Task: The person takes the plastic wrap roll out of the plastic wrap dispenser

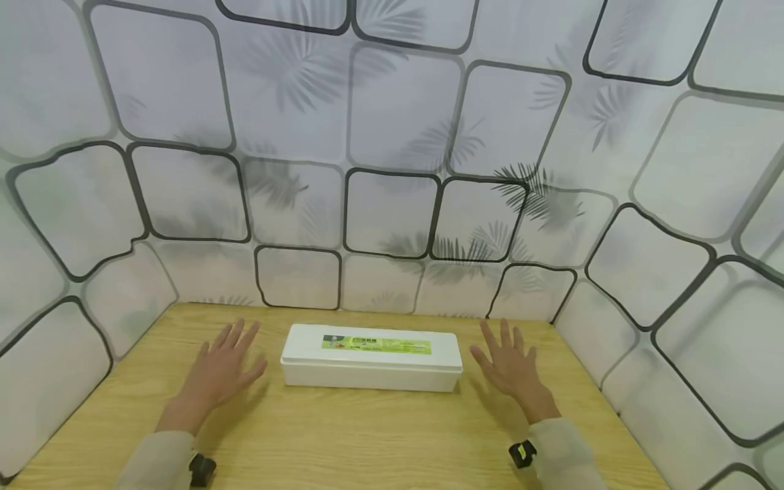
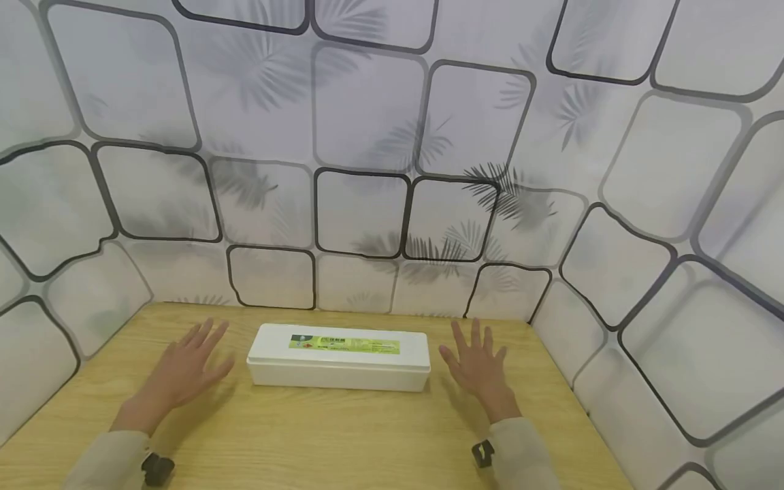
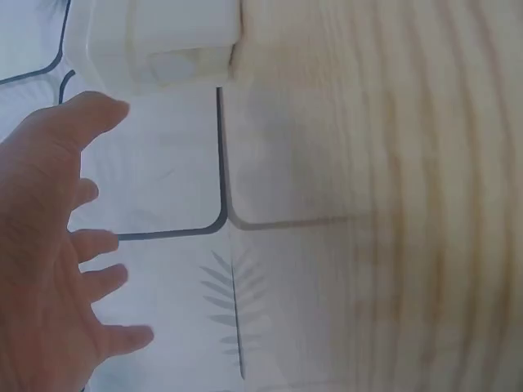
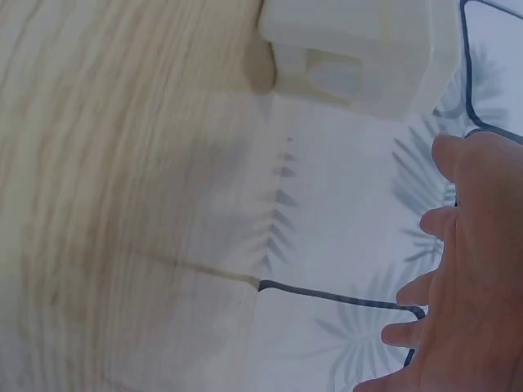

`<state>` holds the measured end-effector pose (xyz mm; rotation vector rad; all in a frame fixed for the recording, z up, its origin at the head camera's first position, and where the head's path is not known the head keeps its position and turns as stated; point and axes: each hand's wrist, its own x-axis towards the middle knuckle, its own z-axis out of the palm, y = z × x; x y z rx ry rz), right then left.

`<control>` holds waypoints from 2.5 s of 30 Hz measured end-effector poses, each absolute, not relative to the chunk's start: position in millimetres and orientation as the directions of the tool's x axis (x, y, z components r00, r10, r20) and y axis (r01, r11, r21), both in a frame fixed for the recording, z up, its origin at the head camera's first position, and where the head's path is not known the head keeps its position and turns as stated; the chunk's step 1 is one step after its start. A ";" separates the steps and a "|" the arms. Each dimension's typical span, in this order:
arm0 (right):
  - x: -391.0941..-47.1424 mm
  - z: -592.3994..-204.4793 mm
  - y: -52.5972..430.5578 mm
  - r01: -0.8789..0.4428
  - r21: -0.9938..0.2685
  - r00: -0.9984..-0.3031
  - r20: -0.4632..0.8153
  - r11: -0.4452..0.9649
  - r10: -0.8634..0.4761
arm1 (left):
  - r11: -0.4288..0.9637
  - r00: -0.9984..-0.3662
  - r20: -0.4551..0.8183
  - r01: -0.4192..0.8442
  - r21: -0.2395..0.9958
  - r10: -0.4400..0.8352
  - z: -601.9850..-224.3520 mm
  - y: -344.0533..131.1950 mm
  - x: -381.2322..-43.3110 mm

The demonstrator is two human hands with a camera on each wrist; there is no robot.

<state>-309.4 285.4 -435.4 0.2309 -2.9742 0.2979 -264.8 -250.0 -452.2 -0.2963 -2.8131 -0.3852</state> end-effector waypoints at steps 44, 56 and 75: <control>-322.6 -402.4 192.4 -0.597 -0.313 -0.800 0.303 0.739 -0.518 | 0.581 -0.980 0.054 0.159 0.798 0.193 -464.8 -217.2 -272.7; -321.1 -401.9 166.6 -0.627 -0.329 -0.779 0.272 0.706 -0.565 | 0.433 -0.977 0.050 0.137 0.891 0.206 -467.8 -210.5 -274.3; -322.1 -408.0 130.4 -0.646 -0.141 -0.763 0.151 0.750 -0.629 | 0.335 -0.984 0.041 0.097 0.937 0.171 -467.8 -206.6 -271.1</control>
